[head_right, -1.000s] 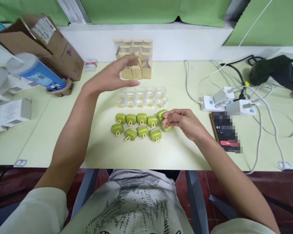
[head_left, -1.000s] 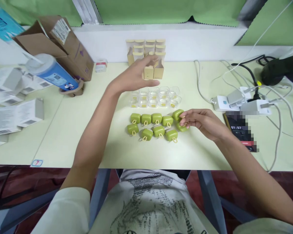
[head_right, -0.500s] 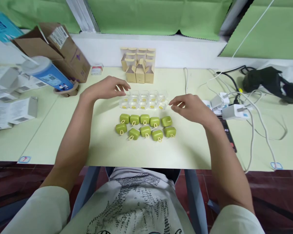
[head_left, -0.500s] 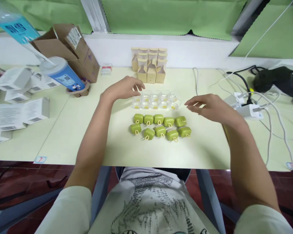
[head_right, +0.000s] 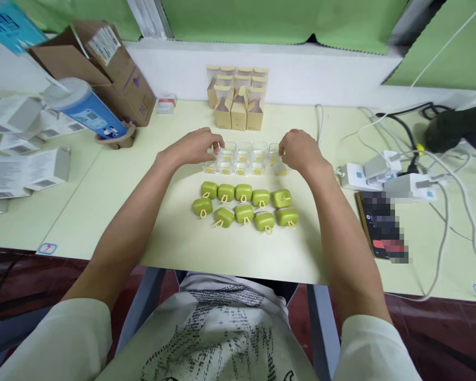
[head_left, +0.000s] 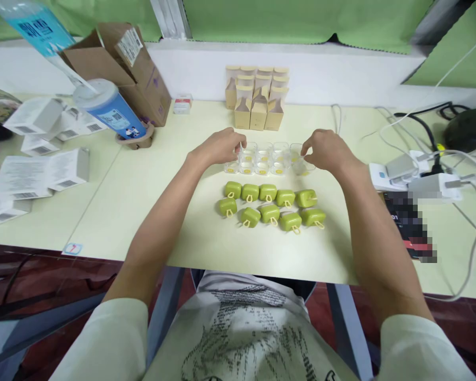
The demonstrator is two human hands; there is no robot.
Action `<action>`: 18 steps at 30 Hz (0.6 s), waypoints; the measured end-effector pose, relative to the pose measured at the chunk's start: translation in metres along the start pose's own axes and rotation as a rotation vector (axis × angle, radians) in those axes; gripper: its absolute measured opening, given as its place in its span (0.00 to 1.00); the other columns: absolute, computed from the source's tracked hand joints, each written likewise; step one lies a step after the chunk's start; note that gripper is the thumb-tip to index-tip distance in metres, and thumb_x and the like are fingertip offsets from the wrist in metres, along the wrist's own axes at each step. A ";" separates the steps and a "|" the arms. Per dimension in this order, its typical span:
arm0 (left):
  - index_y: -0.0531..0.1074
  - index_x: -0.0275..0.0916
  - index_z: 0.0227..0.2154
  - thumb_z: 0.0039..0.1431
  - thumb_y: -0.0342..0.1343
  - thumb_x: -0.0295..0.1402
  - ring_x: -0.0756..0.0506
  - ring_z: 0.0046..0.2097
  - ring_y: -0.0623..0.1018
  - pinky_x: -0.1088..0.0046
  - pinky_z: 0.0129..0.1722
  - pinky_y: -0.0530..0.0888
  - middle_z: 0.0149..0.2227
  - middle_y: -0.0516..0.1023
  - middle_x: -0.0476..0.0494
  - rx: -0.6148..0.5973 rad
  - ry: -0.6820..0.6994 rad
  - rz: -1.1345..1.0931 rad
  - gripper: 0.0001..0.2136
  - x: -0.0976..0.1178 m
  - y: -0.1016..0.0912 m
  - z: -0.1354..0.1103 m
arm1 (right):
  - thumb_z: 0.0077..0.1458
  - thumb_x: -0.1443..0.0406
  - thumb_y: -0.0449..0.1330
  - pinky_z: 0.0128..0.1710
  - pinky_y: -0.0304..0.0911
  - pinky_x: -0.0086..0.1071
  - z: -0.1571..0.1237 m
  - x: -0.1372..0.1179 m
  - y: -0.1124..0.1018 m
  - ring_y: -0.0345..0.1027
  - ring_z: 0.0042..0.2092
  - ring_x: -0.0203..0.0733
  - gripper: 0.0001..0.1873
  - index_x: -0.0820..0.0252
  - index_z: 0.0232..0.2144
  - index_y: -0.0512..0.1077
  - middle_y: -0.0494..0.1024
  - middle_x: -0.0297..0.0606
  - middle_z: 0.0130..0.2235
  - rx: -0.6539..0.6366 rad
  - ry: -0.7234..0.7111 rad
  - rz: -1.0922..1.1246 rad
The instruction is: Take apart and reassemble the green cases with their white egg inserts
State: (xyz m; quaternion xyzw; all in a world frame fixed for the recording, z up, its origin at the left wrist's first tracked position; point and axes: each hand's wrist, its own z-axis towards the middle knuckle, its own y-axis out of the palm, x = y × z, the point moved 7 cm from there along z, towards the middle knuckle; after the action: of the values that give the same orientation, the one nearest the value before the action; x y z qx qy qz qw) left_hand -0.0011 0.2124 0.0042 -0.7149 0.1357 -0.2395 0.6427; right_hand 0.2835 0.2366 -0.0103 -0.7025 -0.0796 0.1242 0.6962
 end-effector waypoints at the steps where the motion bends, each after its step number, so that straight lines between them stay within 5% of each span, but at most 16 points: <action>1: 0.83 0.40 0.57 0.64 0.63 0.23 0.33 0.59 0.82 0.62 0.50 0.75 0.49 0.89 0.39 0.009 -0.005 -0.009 0.20 -0.001 0.002 0.002 | 0.63 0.70 0.68 0.58 0.77 0.54 -0.001 -0.001 0.001 0.82 0.51 0.60 0.09 0.59 0.40 0.90 0.85 0.53 0.54 0.023 -0.027 0.016; 10: 0.84 0.42 0.59 0.63 0.60 0.24 0.37 0.50 0.85 0.59 0.54 0.78 0.47 0.89 0.42 0.048 0.005 -0.078 0.22 -0.010 0.003 0.001 | 0.66 0.61 0.73 0.60 0.77 0.60 -0.006 -0.010 -0.002 0.80 0.56 0.67 0.06 0.58 0.38 0.88 0.85 0.53 0.52 -0.012 -0.091 0.098; 14: 0.85 0.42 0.59 0.67 0.59 0.27 0.34 0.60 0.82 0.53 0.65 0.77 0.54 0.88 0.40 0.094 0.044 -0.109 0.21 -0.004 -0.009 -0.004 | 0.65 0.67 0.70 0.61 0.75 0.58 -0.011 -0.014 -0.016 0.80 0.57 0.65 0.14 0.59 0.52 0.89 0.86 0.52 0.54 -0.012 -0.156 0.106; 18: 0.85 0.42 0.56 0.70 0.62 0.31 0.30 0.68 0.76 0.48 0.69 0.74 0.54 0.87 0.39 0.228 0.070 -0.150 0.15 0.012 -0.018 -0.002 | 0.68 0.61 0.67 0.66 0.71 0.64 -0.010 -0.031 -0.027 0.74 0.62 0.71 0.21 0.58 0.59 0.88 0.87 0.53 0.56 0.079 -0.246 0.168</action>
State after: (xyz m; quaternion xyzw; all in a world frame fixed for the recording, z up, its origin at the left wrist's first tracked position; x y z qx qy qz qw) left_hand 0.0065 0.2072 0.0236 -0.6367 0.0760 -0.3253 0.6950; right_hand 0.2586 0.2186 0.0183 -0.6581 -0.1002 0.2702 0.6956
